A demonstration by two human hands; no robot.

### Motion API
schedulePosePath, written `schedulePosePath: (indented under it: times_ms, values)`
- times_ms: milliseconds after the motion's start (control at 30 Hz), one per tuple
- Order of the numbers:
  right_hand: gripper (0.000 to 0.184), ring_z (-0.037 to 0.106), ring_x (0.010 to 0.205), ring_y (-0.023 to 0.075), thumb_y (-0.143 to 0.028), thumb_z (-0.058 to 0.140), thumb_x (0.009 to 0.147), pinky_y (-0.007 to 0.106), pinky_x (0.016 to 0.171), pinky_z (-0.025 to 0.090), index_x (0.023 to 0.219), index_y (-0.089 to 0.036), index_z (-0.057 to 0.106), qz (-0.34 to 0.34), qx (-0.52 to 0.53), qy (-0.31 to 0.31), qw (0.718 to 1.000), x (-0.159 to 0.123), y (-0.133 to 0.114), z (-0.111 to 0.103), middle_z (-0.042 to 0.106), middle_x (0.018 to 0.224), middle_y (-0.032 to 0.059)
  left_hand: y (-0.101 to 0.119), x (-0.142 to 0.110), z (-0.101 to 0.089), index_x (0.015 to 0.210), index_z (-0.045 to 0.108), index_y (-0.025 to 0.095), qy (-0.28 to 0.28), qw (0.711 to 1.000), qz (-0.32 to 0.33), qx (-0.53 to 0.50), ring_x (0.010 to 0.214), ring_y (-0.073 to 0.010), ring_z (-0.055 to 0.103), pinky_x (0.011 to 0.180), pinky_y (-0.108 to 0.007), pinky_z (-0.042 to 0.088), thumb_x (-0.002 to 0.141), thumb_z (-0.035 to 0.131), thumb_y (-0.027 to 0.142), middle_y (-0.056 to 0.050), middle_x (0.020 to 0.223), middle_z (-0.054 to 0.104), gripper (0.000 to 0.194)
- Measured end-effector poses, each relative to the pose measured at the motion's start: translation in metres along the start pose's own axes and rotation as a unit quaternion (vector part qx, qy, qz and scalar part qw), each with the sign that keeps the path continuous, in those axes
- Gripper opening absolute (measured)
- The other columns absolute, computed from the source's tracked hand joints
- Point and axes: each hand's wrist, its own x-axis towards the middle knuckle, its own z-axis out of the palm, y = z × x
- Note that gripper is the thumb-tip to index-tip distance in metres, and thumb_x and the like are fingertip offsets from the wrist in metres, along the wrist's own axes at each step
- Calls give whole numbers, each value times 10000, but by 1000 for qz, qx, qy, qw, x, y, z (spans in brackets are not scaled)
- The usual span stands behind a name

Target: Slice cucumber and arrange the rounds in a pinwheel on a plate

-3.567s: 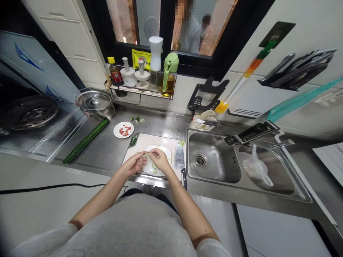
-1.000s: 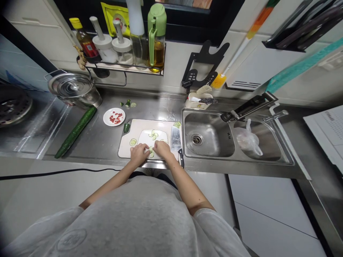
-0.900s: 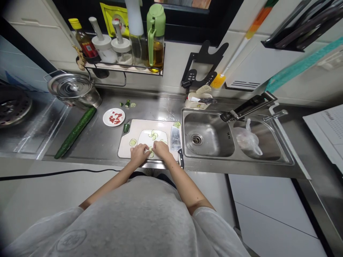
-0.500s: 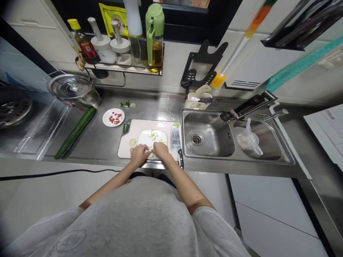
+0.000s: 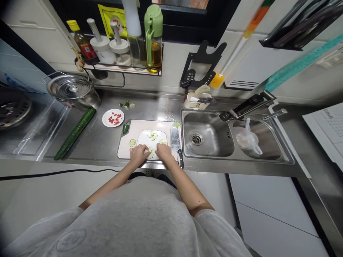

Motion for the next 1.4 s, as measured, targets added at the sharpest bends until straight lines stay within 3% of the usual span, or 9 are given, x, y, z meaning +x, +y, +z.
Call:
schedulePosePath:
  times_ms: [167,300,500,667,800,1033,1267,1400]
  values:
    - [115,594,865,191,-272,552,850,250,656,351,908,-196,617,-1,14,10,1000,-1,0,-1,666,928,80,2,-1,-1,909,621,244,8,1000,-4,-10,966,-239,546,882,-394,294,817,567,399,-47,977,625,188]
    - [182,577,781,174,-330,502,874,239,618,326,913,-199,623,2,93,99,991,-7,9,-10,662,832,50,-8,0,-8,917,626,249,34,995,-16,-93,897,-202,567,871,-366,330,820,554,415,-18,911,622,205]
    - [314,510,627,149,-409,415,882,229,605,349,937,-183,627,43,253,286,923,-29,48,-36,573,659,4,-61,5,-28,956,623,244,178,949,-109,-234,688,-127,545,714,-255,411,813,524,431,20,799,596,255]
    - [332,460,584,144,-442,435,837,238,598,366,898,-176,624,77,300,348,885,-44,70,-40,509,615,-14,-98,6,-37,996,607,221,245,917,-169,-263,629,-123,527,638,-230,424,816,494,433,16,747,579,300]
    - [339,442,546,138,-456,450,816,239,572,355,881,-173,626,75,316,347,880,-44,73,-29,477,575,-28,-102,6,-36,1000,609,249,218,934,-185,-213,713,-143,567,721,-263,419,816,508,417,14,790,616,269]
    - [376,483,566,152,-480,422,835,244,591,357,907,-178,634,47,285,328,900,-38,66,-17,507,579,-19,-80,14,-26,1011,617,258,121,975,-173,-75,983,-255,573,883,-404,348,802,554,411,-56,951,644,267]
    - [385,510,587,165,-470,402,845,248,607,363,913,-182,649,37,263,308,913,-37,59,-14,539,593,0,-71,22,-23,1001,619,250,110,979,-165,-52,1039,-268,539,900,-411,323,816,553,411,-83,1073,628,254]
    - [380,507,572,162,-472,411,841,245,580,350,894,-181,650,29,271,309,911,-37,60,-11,534,573,-6,-70,23,-22,970,620,239,122,978,-147,-77,1032,-245,548,887,-379,321,807,573,328,-65,1060,646,191]
